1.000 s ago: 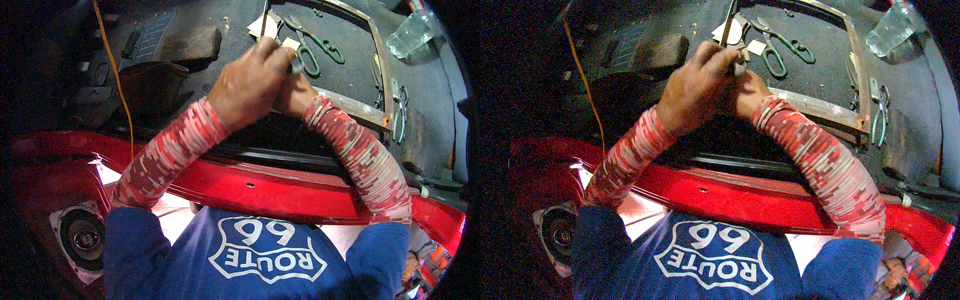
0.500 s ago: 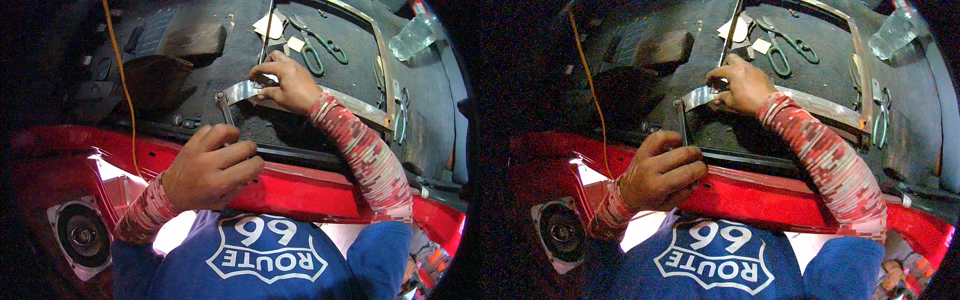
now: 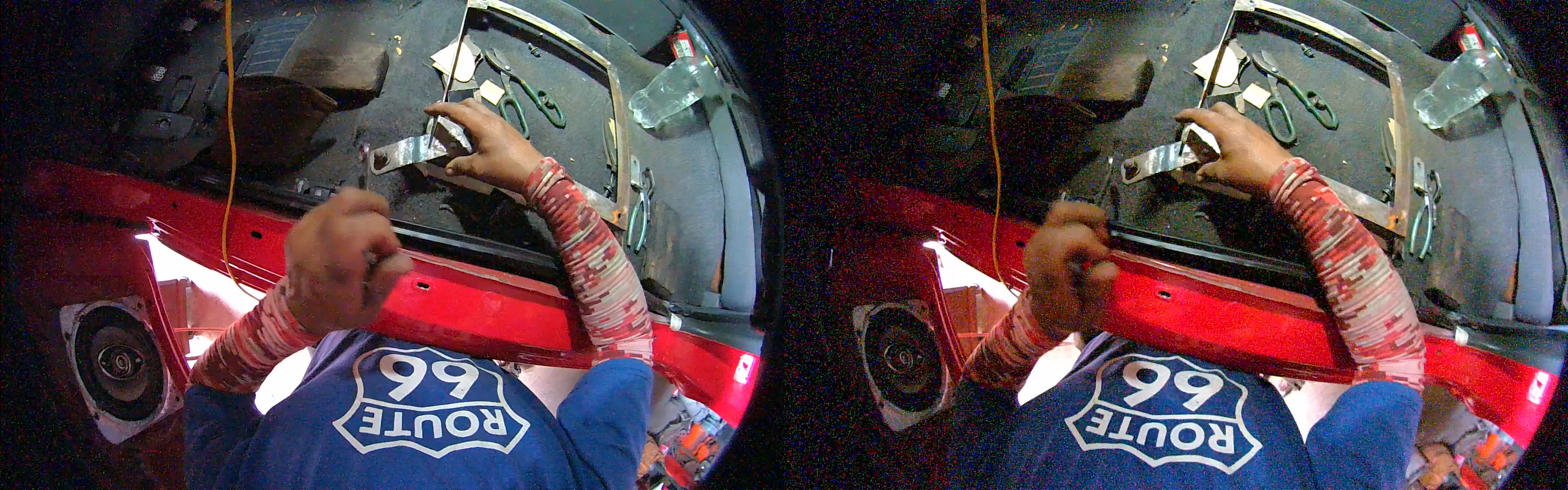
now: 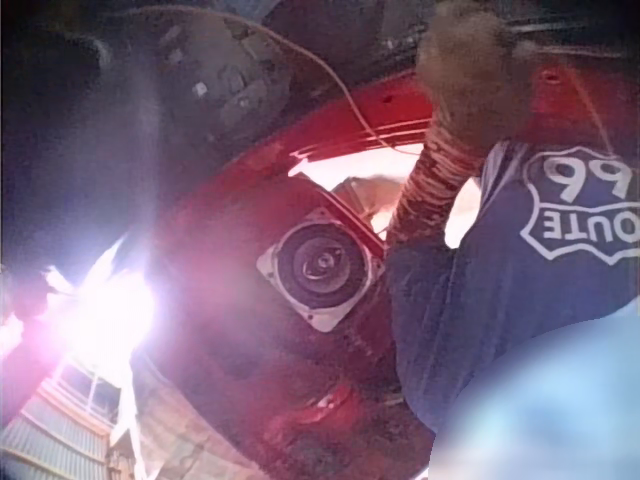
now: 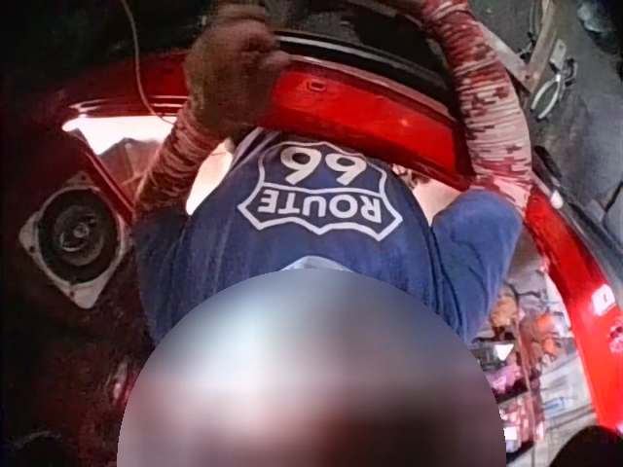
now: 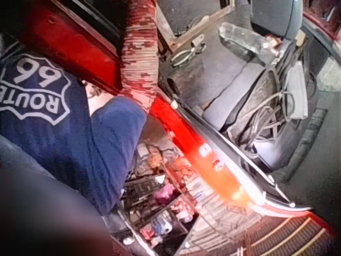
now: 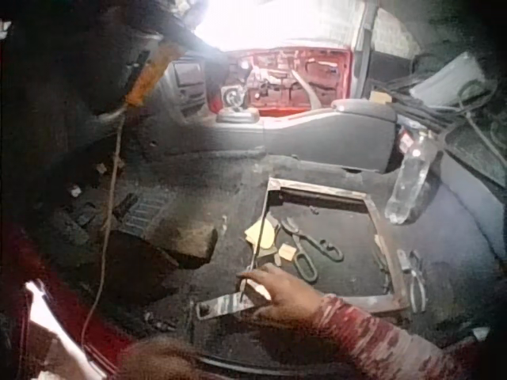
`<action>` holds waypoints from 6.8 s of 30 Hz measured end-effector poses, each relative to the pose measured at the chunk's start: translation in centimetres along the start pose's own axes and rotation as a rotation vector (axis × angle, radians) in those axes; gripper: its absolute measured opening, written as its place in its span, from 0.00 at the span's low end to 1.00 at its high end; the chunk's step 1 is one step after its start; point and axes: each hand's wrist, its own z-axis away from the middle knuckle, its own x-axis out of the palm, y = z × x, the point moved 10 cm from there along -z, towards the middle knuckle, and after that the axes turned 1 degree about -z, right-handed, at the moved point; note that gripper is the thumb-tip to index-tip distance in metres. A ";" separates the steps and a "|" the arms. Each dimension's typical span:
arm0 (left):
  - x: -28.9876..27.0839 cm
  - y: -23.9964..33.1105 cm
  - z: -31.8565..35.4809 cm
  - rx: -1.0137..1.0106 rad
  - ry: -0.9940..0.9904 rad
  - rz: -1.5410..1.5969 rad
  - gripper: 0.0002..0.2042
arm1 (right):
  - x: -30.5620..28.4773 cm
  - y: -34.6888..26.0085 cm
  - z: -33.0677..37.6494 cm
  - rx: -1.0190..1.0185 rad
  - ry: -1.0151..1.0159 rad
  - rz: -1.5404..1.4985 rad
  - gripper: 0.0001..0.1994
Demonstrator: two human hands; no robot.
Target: The person walks to a red car and opens the trunk. They then pick up a metal bracket and a bolt, repeatedly test the fit, and use a wrench to tighten the bolt onto the bracket while working on the trunk lid.
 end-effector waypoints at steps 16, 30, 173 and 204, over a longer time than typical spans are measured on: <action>-5.7 -12.5 -3.8 -0.475 0.356 0.387 0.16 | -2.1 3.5 1.3 0.333 -0.030 -0.041 0.31; -5.6 -20.0 -3.1 -0.593 0.515 0.363 0.18 | 1.1 5.7 1.0 0.585 -0.113 -0.189 0.32; 13.0 -18.3 -12.5 -0.399 -0.210 -0.169 0.15 | 1.1 6.1 0.9 0.527 -0.055 0.078 0.27; 2.3 0.3 1.7 0.006 -0.336 0.033 0.14 | 0.0 3.7 0.8 0.428 0.022 -0.007 0.31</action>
